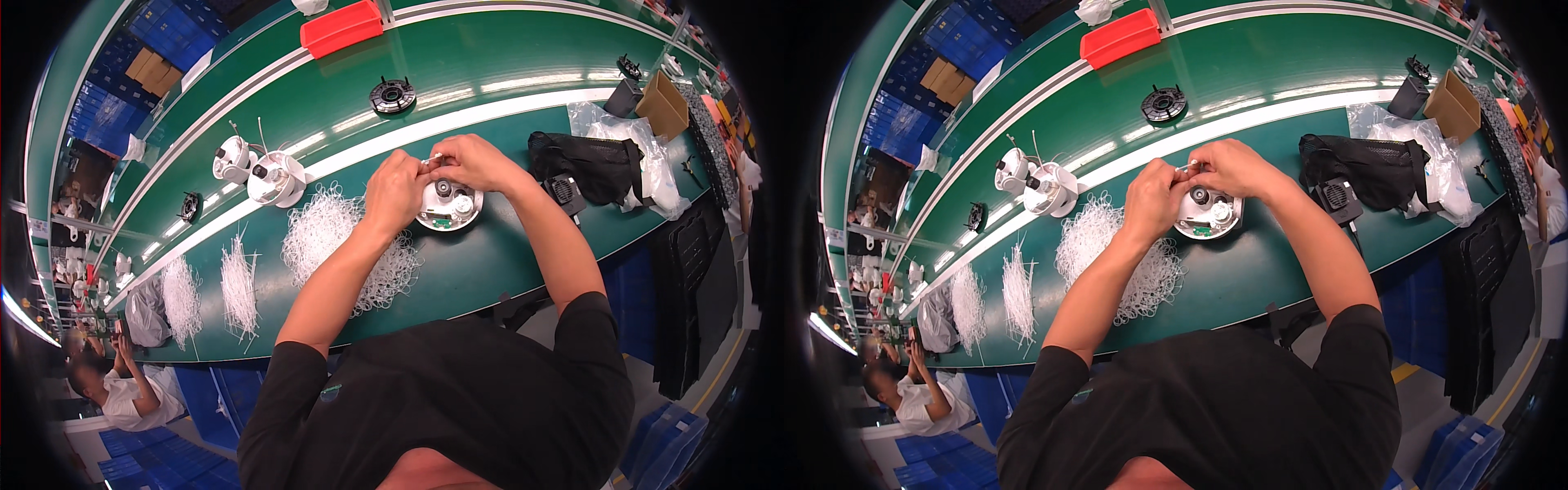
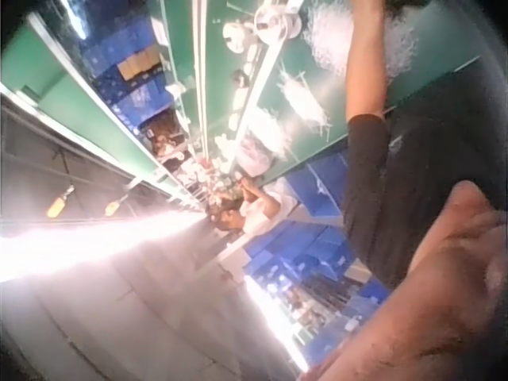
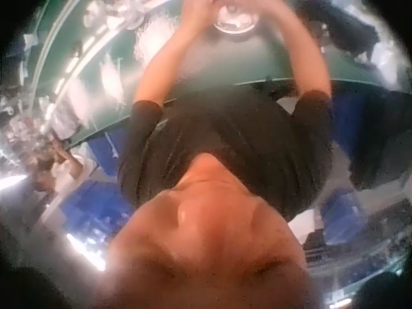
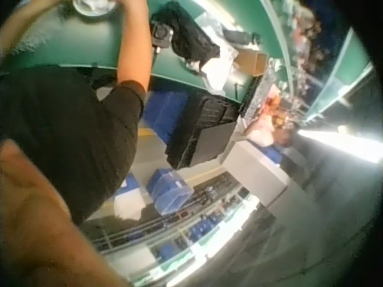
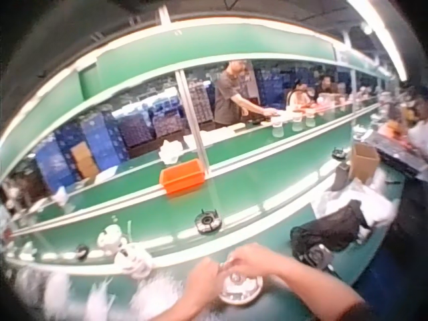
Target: The person assembles small white electronic components on a green workbench. They repeatedly pick up white zip ties, thread them through the center of the devices, and secure them by hand. The person handles the components one at a time, placing the finished units back on the table.
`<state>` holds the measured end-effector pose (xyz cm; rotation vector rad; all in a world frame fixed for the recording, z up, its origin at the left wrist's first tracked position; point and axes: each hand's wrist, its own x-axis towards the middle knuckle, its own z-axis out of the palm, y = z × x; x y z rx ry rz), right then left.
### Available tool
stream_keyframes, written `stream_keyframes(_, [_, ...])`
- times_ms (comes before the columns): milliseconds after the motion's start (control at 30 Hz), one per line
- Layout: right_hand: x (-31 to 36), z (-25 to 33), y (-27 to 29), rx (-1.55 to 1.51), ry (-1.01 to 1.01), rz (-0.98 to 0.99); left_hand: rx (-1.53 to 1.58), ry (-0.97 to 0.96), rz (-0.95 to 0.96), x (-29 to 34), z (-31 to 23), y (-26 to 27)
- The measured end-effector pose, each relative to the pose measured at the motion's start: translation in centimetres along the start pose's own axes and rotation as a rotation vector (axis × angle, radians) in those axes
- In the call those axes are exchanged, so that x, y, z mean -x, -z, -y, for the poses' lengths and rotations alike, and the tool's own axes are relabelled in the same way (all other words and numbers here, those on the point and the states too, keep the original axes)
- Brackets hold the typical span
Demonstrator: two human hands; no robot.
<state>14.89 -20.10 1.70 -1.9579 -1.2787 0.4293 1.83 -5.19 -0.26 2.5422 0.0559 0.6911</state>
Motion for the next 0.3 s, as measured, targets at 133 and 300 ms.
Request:
stream_keyframes(133, [-0.2, 0.4, 0.6, 0.113, 0.064, 0.078, -0.011, 0.016, 0.024, 0.2, 0.0, 0.3])
stream_keyframes(300, [0.3, 0.1, 1.2, 0.276, 0.148, 0.088, -0.007, 0.078, 0.026, 0.1, 0.3, 0.8])
